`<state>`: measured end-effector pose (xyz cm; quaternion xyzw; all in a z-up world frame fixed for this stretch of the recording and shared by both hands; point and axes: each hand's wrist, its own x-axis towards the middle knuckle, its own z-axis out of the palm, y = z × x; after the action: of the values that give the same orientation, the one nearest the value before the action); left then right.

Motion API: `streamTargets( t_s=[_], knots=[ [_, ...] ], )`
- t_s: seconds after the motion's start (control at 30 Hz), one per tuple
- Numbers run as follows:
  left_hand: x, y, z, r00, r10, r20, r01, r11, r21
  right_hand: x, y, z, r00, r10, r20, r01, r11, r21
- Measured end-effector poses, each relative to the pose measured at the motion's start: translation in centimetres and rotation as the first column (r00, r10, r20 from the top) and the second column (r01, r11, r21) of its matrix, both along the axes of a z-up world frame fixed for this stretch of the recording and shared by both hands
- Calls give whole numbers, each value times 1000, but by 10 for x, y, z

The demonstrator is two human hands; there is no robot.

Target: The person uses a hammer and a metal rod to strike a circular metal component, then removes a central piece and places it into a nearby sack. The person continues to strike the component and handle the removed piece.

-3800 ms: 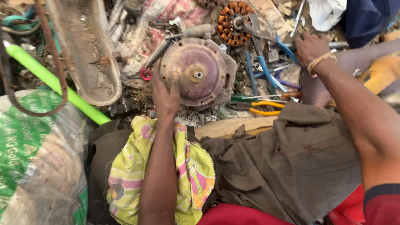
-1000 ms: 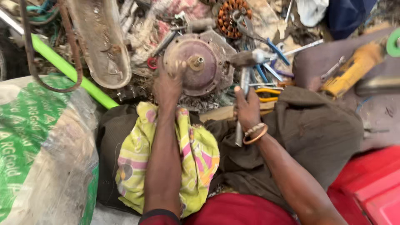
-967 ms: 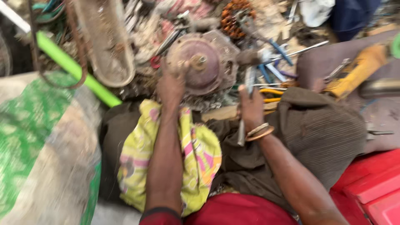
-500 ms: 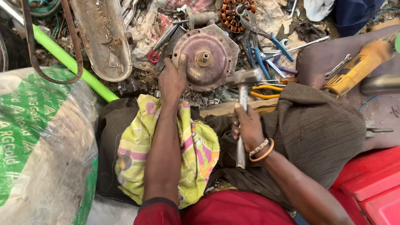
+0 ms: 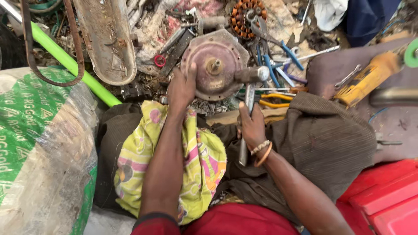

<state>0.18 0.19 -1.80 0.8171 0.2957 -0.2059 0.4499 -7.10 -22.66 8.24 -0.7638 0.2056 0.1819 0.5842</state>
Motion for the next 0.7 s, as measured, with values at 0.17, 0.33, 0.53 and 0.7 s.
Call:
streamTargets(
  t_s=[0.17, 0.33, 0.53, 0.7],
  knots=[
    [-10, 7, 4, 992, 69, 109, -49, 983, -177, 6, 5, 21, 998, -36, 57, 34, 999, 30],
    [0, 9, 23, 992, -9, 122, 20, 995, -93, 5, -19, 62, 945, -71, 319, 94, 994, -57],
    [-9, -2, 25, 983, 65, 173, -42, 990, -133, -10, -35, 29, 904, -99, 417, 91, 995, 39],
    [-19, 3, 28, 984, 35, 174, -40, 999, 22, -21, -19, 5, 991, -3, 132, 21, 991, -135]
  ],
)
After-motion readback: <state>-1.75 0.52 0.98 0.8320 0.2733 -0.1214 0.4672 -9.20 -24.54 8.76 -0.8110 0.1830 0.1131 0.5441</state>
